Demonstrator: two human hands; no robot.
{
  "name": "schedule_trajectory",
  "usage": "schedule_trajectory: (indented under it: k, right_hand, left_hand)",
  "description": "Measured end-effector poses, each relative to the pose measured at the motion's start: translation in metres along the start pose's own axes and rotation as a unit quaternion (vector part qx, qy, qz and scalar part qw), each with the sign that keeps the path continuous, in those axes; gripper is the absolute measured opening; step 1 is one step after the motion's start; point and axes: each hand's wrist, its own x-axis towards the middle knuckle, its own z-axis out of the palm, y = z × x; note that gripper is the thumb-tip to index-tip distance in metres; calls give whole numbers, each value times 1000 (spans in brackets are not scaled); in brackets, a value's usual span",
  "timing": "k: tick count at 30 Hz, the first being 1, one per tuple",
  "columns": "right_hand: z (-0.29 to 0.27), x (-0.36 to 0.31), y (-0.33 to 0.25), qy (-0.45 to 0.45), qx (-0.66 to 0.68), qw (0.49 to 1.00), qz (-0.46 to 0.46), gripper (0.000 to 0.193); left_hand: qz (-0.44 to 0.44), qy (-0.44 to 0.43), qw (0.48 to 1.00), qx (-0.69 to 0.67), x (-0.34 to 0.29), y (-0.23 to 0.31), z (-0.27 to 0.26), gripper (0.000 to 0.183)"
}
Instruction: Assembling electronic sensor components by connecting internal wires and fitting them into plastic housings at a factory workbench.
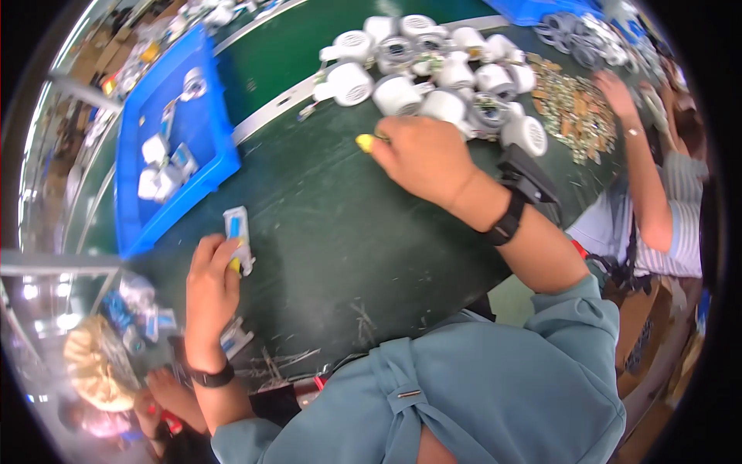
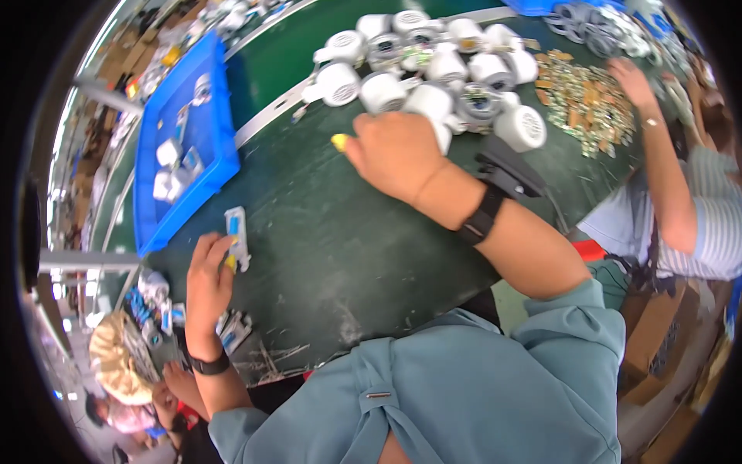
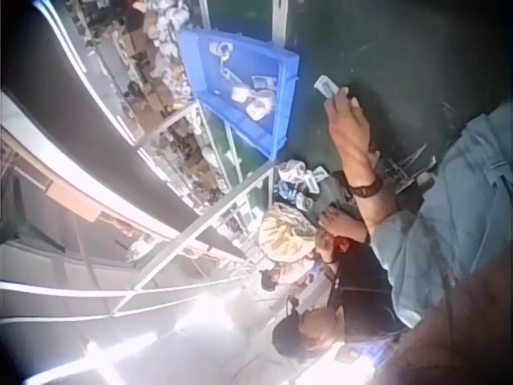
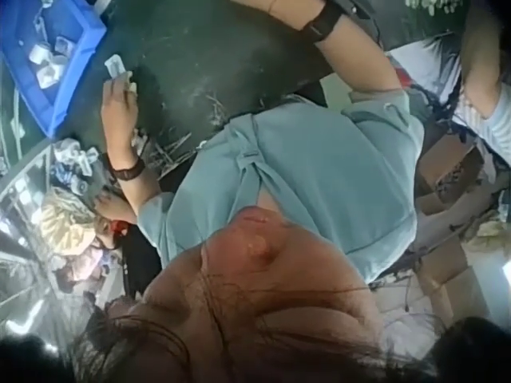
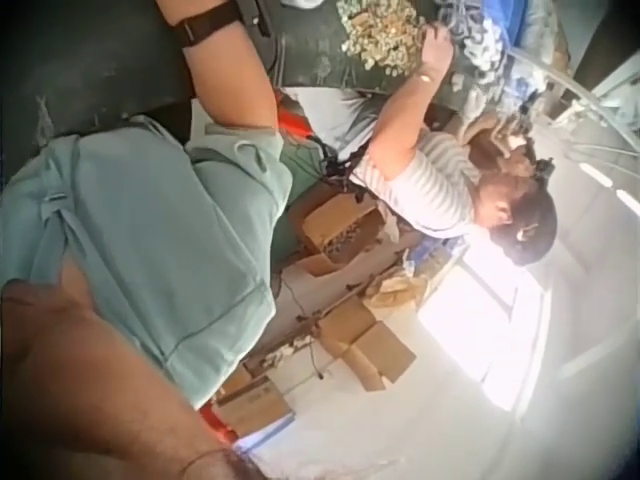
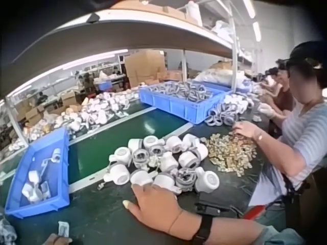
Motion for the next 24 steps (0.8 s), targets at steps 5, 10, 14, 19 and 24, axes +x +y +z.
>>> schedule_trajectory:
  k: [5, 10, 14, 19, 24]
  right_hand:
    - [-2, -25, -18, 6, 115, 993, -18, 19]
    - [-3, -76, -19, -42, 383, 919, 86, 20]
    - [-17, -100, -23, -126, 581, 746, 301, 20]
    - [-13, -112, -18, -260, 627, 667, 308, 20]
    - [-2, -110, -29, -308, 621, 678, 245, 19]
  left_hand:
    - [60, -14, 998, 8, -10, -34, 1, 49]
    - [-30, -95, 995, 0, -26, 22, 6, 44]
    - [-28, -88, 996, -9, -25, 35, 6, 35]
    - [116, -125, 985, -41, 7, 23, 10, 34]
    - [54, -265, 955, -120, 23, 18, 17, 26]
